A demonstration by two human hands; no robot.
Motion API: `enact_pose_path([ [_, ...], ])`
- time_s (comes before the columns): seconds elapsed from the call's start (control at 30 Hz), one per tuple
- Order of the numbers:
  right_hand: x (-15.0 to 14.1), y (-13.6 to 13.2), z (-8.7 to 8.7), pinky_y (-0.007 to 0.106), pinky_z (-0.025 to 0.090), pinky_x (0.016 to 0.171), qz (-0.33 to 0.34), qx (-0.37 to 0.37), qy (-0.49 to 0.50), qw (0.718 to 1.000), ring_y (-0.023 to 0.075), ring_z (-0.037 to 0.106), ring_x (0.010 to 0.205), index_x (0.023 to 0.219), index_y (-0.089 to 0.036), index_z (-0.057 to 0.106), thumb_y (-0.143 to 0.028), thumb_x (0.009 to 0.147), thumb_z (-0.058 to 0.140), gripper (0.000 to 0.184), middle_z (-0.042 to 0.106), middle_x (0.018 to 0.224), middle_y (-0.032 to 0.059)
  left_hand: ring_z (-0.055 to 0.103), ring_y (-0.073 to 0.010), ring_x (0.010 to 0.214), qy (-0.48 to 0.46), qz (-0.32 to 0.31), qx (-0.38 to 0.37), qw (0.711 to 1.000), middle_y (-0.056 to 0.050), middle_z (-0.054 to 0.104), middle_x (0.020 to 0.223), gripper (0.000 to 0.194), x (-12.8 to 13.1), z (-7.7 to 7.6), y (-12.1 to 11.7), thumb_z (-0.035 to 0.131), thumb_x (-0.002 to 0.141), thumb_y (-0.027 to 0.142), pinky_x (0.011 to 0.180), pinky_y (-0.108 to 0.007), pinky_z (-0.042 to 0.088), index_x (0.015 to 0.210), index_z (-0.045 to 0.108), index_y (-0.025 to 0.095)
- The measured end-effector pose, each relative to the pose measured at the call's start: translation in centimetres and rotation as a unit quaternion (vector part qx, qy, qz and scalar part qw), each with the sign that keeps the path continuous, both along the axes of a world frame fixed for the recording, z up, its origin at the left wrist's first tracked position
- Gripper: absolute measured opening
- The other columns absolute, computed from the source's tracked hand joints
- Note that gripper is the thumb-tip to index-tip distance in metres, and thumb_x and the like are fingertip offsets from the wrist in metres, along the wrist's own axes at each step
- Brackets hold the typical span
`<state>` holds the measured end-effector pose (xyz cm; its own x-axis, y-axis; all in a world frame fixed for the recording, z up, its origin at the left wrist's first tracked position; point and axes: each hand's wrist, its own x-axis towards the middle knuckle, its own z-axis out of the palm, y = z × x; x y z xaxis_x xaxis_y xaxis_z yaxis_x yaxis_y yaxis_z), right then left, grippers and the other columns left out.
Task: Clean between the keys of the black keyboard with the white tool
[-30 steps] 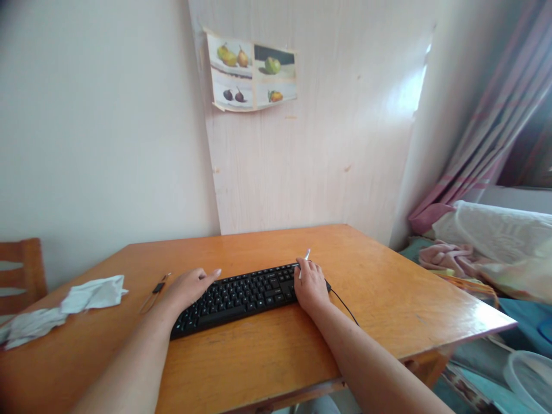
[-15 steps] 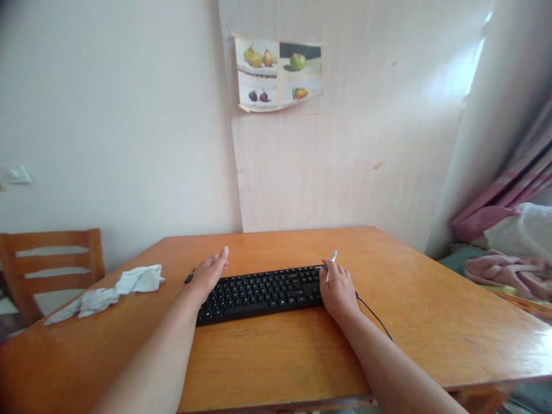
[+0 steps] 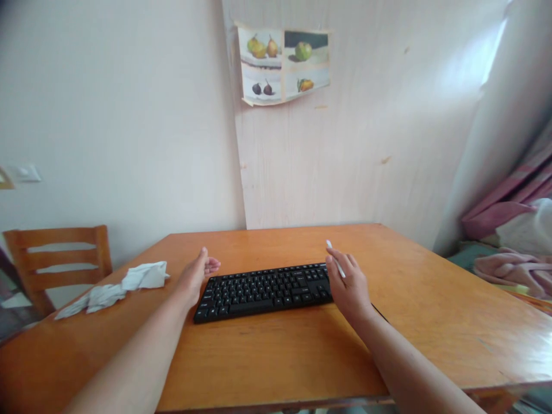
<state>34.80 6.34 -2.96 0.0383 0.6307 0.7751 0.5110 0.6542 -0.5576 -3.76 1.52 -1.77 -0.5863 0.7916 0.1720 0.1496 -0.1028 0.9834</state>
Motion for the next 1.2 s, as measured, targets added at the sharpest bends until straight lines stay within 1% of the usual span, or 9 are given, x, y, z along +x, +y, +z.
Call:
enact_pose_path([
  [0.07, -0.9, -0.5, 1.5, 0.036, 0.05, 0.076, 0.048, -0.059, 0.058, 0.995, 0.0215, 0.063, 0.081, 0.101, -0.019, 0.071, -0.05, 0.095, 0.055, 0.035, 0.069, 0.088, 0.0076, 0.071, -0.0247, 0.081, -0.017, -0.023, 0.001, 1.0, -0.013, 0.075, 0.081, 0.077, -0.1, -0.6, 0.0, 0.047, 0.068, 0.091, 0.081, -0.038, 0.055, 0.072, 0.065, 0.016],
  [0.17, -2.7, -0.8, 4.0, 0.027, 0.041, 0.053, 0.135, -0.17, 0.138, 0.966, 0.0148, 0.052, 0.056, 0.102, -0.017, 0.067, -0.053, 0.089, 0.061, 0.039, 0.058, 0.064, -0.0009, 0.071, -0.0237, 0.08, -0.036, -0.049, 0.001, 0.998, -0.013, 0.075, 0.079, 0.077, -0.2, -1.2, 0.5, 0.047, 0.07, 0.09, 0.084, -0.038, 0.053, 0.073, 0.067, 0.015],
  [0.3, -4.9, 0.2, 5.9, 0.024, 0.035, 0.048, 0.188, -0.224, 0.213, 0.932, 0.0109, 0.047, 0.05, 0.084, -0.019, 0.059, -0.051, 0.08, 0.07, 0.035, 0.058, 0.061, -0.0021, 0.07, -0.0228, 0.077, -0.07, -0.067, -0.001, 0.995, -0.011, 0.075, 0.076, 0.073, -0.2, -1.5, 1.5, 0.05, 0.071, 0.088, 0.083, -0.037, 0.052, 0.07, 0.066, 0.016],
  [0.4, -6.1, 1.7, 5.4, 0.023, 0.032, 0.048, 0.216, -0.242, 0.231, 0.918, 0.0097, 0.045, 0.051, 0.081, -0.018, 0.058, -0.048, 0.075, 0.075, 0.035, 0.053, 0.061, -0.0043, 0.069, -0.0221, 0.076, -0.07, -0.075, -0.006, 0.995, -0.011, 0.074, 0.074, 0.071, 0.0, -1.3, 2.0, 0.049, 0.074, 0.085, 0.081, -0.036, 0.052, 0.068, 0.066, 0.017],
  [0.5, -6.8, 2.9, 3.7, 0.024, 0.03, 0.049, 0.206, -0.244, 0.23, 0.919, 0.0091, 0.039, 0.051, 0.081, -0.018, 0.058, -0.049, 0.074, 0.076, 0.036, 0.047, 0.059, -0.0064, 0.068, -0.0215, 0.072, -0.064, -0.088, -0.019, 0.994, -0.01, 0.074, 0.073, 0.07, 0.1, -1.2, 2.3, 0.048, 0.076, 0.084, 0.08, -0.036, 0.051, 0.065, 0.065, 0.017],
  [0.7, -6.8, 3.4, 1.0, 0.028, 0.038, 0.056, 0.155, -0.238, 0.126, 0.95, 0.0158, 0.05, 0.059, 0.094, -0.017, 0.065, -0.05, 0.083, 0.064, 0.036, 0.056, 0.064, -0.0014, 0.067, -0.0218, 0.073, -0.022, -0.108, -0.01, 0.994, -0.01, 0.074, 0.073, 0.071, -0.2, -1.6, 2.3, 0.044, 0.079, 0.083, 0.079, -0.036, 0.051, 0.068, 0.068, 0.017],
  [0.77, -6.6, 3.0, 0.9, 0.029, 0.042, 0.06, 0.139, -0.225, 0.088, 0.96, 0.0174, 0.055, 0.064, 0.101, -0.017, 0.065, -0.047, 0.086, 0.061, 0.034, 0.061, 0.069, 0.0004, 0.069, -0.023, 0.078, 0.009, -0.119, -0.018, 0.993, -0.01, 0.075, 0.077, 0.068, -0.4, -1.8, 2.3, 0.046, 0.081, 0.081, 0.081, -0.036, 0.051, 0.07, 0.069, 0.017],
  [0.9, -6.5, 1.7, 1.5, 0.028, 0.04, 0.061, 0.118, -0.177, -0.015, 0.977, 0.0166, 0.055, 0.065, 0.09, -0.019, 0.065, -0.042, 0.094, 0.056, 0.025, 0.064, 0.072, 0.0014, 0.069, -0.0245, 0.08, 0.056, -0.119, -0.04, 0.991, -0.01, 0.076, 0.079, 0.066, -0.2, -1.8, 2.3, 0.047, 0.083, 0.079, 0.081, -0.037, 0.051, 0.072, 0.071, 0.018],
  [1.2, -6.4, 1.1, 1.7, 0.03, 0.044, 0.072, 0.139, -0.136, -0.127, 0.973, 0.0177, 0.061, 0.076, 0.086, -0.022, 0.063, -0.034, 0.099, 0.053, 0.02, 0.066, 0.08, 0.0014, 0.068, -0.0248, 0.081, 0.049, -0.105, -0.059, 0.992, -0.009, 0.075, 0.079, 0.065, 0.3, -1.2, 2.0, 0.049, 0.08, 0.079, 0.082, -0.037, 0.05, 0.07, 0.071, 0.018],
])
